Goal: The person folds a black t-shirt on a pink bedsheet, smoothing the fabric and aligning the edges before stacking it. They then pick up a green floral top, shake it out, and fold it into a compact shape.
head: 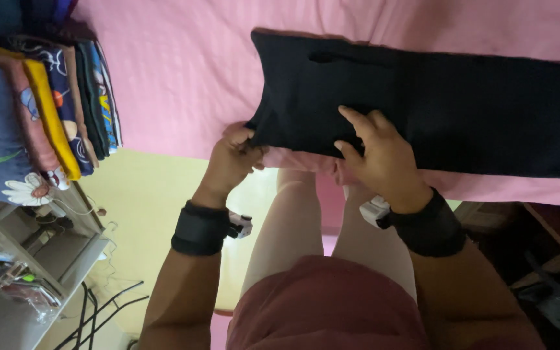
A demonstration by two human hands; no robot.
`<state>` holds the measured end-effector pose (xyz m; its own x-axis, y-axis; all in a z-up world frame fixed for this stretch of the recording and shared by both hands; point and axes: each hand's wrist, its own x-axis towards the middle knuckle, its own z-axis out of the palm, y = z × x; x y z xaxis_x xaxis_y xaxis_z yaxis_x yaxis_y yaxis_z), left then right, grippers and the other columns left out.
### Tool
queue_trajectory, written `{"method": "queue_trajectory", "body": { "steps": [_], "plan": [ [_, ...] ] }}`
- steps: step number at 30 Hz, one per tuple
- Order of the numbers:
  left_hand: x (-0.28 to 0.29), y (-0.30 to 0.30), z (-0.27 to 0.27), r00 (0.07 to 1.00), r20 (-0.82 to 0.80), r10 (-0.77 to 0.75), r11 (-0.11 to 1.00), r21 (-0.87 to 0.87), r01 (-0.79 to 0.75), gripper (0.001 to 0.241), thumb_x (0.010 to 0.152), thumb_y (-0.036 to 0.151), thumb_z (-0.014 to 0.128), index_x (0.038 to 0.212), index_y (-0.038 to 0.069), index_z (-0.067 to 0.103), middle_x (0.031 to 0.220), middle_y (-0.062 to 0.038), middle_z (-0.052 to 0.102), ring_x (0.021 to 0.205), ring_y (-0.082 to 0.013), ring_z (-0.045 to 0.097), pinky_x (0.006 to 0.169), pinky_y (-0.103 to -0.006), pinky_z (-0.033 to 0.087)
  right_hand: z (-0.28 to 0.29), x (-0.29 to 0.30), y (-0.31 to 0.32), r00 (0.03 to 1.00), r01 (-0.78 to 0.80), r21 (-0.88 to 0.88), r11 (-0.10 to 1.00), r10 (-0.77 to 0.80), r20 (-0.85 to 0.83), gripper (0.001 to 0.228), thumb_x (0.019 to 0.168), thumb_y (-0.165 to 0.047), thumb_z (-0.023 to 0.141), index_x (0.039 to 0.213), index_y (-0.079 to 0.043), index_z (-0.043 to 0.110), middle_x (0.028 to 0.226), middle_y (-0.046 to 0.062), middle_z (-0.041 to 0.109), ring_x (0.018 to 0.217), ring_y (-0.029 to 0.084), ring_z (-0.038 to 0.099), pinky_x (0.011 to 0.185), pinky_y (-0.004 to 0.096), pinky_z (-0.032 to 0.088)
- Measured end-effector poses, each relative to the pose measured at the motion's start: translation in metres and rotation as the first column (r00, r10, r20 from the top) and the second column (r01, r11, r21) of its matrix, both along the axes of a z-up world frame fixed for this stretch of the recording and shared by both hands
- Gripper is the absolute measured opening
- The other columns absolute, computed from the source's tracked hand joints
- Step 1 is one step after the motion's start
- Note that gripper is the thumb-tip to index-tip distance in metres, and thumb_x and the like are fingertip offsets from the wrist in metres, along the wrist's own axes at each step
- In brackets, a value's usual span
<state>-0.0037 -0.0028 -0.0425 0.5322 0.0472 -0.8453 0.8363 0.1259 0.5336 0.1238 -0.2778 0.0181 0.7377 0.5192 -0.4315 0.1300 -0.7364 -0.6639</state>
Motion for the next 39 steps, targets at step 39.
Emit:
{"method": "queue_trajectory", "body": {
  "steps": [39],
  "plan": [
    [0.134,0.009,-0.018,0.875,0.424,0.234,0.972,-0.137,-0.193,0.031,0.101,-0.008,0.063,0.13,0.001,0.068,0.124,0.0,0.074,0.111,-0.0061,0.067,0.099,-0.021,0.053,-0.033,0.03,-0.097,0.914,0.404,0.095,0.91,-0.405,-0.006,0.035,0.1,-0.008,0.078,0.133,-0.005,0.069,0.125,0.014,0.057,0.106,0.024,0.066,0.091,0.033,0.057]
  ]
}}
